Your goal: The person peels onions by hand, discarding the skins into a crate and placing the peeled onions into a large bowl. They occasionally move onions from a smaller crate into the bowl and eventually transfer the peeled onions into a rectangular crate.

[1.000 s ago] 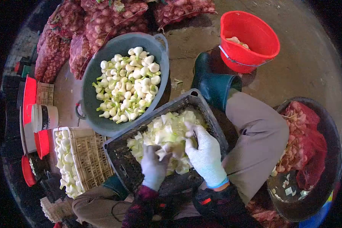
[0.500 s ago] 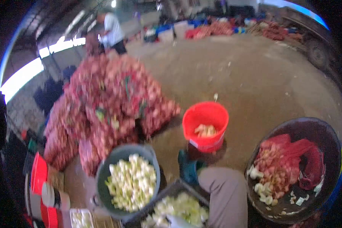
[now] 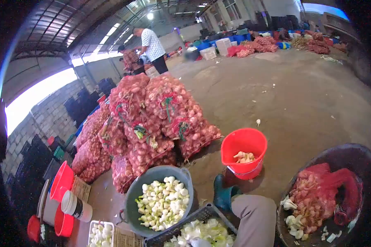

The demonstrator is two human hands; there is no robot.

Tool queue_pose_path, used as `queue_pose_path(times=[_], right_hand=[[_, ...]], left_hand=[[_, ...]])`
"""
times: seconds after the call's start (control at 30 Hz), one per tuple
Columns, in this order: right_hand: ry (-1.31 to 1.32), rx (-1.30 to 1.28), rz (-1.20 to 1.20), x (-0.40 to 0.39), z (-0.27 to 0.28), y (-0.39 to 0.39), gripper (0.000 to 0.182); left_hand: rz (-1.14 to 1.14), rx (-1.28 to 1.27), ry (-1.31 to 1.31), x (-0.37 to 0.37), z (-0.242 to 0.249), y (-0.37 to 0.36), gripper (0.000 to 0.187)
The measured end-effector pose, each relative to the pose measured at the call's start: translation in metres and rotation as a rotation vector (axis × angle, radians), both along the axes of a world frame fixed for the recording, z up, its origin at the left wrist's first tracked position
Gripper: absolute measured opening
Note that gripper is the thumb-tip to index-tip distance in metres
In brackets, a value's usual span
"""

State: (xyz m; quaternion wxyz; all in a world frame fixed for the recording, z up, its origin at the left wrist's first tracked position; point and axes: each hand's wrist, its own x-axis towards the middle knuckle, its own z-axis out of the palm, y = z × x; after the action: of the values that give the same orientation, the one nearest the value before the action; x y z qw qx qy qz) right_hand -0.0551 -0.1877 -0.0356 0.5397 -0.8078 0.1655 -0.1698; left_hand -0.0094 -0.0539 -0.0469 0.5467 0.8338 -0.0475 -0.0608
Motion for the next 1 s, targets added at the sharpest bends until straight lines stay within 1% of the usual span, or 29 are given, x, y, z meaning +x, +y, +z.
queue_pose_path(times=[0.07,0.13,0.17,0.2,0.23,0.27,0.3,0.37,0.4,0.43,0.47,0.5,0.57,0.63,0.67,0.7,0.73,0.77,0.8,0.83,0.9,0.93,0.97,1.0], right_hand=[[0.035,-0.12,0.013,-0.003,0.0,0.0,0.022],[0.008,-0.144,-0.028,-0.002,-0.006,-0.001,0.022],[0.33,-0.063,0.168,0.001,0.009,-0.017,0.029],[0.087,-0.104,0.008,0.002,-0.002,-0.014,0.018],[0.023,0.03,-0.028,0.001,0.006,-0.018,0.015],[0.058,0.116,-0.043,0.004,0.01,-0.022,0.014],[0.089,0.227,-0.12,0.011,0.001,-0.023,0.015],[0.155,0.409,-0.185,0.02,-0.034,-0.03,0.015],[0.184,0.467,-0.253,0.023,-0.035,-0.033,0.015],[0.213,0.524,-0.328,0.024,-0.036,-0.035,0.016],[0.188,0.565,-0.338,0.022,-0.025,-0.039,0.017],[0.187,0.565,-0.337,0.019,-0.015,-0.04,0.017],[0.285,0.565,-0.273,0.016,-0.005,-0.044,0.018],[0.195,0.562,-0.273,0.014,-0.029,-0.032,0.021],[0.351,0.557,-0.263,0.016,-0.032,-0.029,0.024],[0.288,0.495,-0.225,0.012,-0.036,-0.028,0.03],[0.509,0.582,-0.207,0.018,-0.053,-0.02,0.033],[0.508,0.564,-0.239,0.02,-0.039,-0.018,0.036],[0.313,0.59,-0.24,0.017,-0.021,-0.026,0.037],[0.217,0.694,-0.277,0.019,-0.031,-0.025,0.035],[0.294,0.628,-0.32,0.022,-0.021,-0.03,0.025],[0.201,0.939,-0.326,0.028,-0.038,-0.022,0.019],[0.209,0.944,-0.326,0.028,-0.049,-0.022,0.019],[0.22,0.348,-0.288,0.02,-0.059,-0.02,0.014]], left_hand=[[-0.009,0.089,-0.016,-0.008,0.013,-0.009,0.017],[-0.034,0.173,-0.005,-0.011,0.029,-0.016,0.02],[-0.071,0.242,-0.005,-0.013,0.031,-0.014,0.023],[-0.027,0.114,0.122,-0.006,0.019,-0.007,0.028],[0.04,-0.006,0.252,-0.007,0.01,0.002,0.034],[0.101,-0.04,0.322,-0.016,0.05,-0.013,0.033],[0.16,-0.085,0.369,-0.01,0.088,-0.037,0.031],[0.155,-0.472,0.48,-0.008,0.09,-0.034,0.038],[0.17,-0.461,0.481,-0.005,0.093,-0.035,0.038],[0.17,-0.551,0.502,-0.005,0.096,-0.036,0.038],[0.163,-0.648,0.52,-0.003,0.098,-0.036,0.038],[0.163,-0.648,0.519,0.0,0.096,-0.034,0.038],[0.135,-0.718,0.57,0.006,0.085,-0.026,0.035],[0.062,-0.754,0.671,0.014,0.085,-0.027,0.036],[0.017,-0.683,0.686,0.021,0.088,-0.038,0.038],[-0.028,-0.671,0.655,0.03,0.086,-0.055,0.036],[-0.098,-0.672,0.662,0.042,0.087,-0.076,0.037],[-0.153,-0.665,0.662,0.053,0.087,-0.092,0.037],[-0.207,-0.681,0.658,0.069,0.077,-0.108,0.035],[-0.262,-0.668,0.641,0.078,0.091,-0.141,0.033],[-0.521,-0.707,0.565,0.107,0.091,-0.195,0.032],[-0.644,-0.556,0.408,0.119,0.091,-0.227,0.032],[-0.75,-0.398,0.251,0.13,0.09,-0.259,0.033],[-0.61,-0.722,0.68,0.135,0.087,-0.291,0.035]])
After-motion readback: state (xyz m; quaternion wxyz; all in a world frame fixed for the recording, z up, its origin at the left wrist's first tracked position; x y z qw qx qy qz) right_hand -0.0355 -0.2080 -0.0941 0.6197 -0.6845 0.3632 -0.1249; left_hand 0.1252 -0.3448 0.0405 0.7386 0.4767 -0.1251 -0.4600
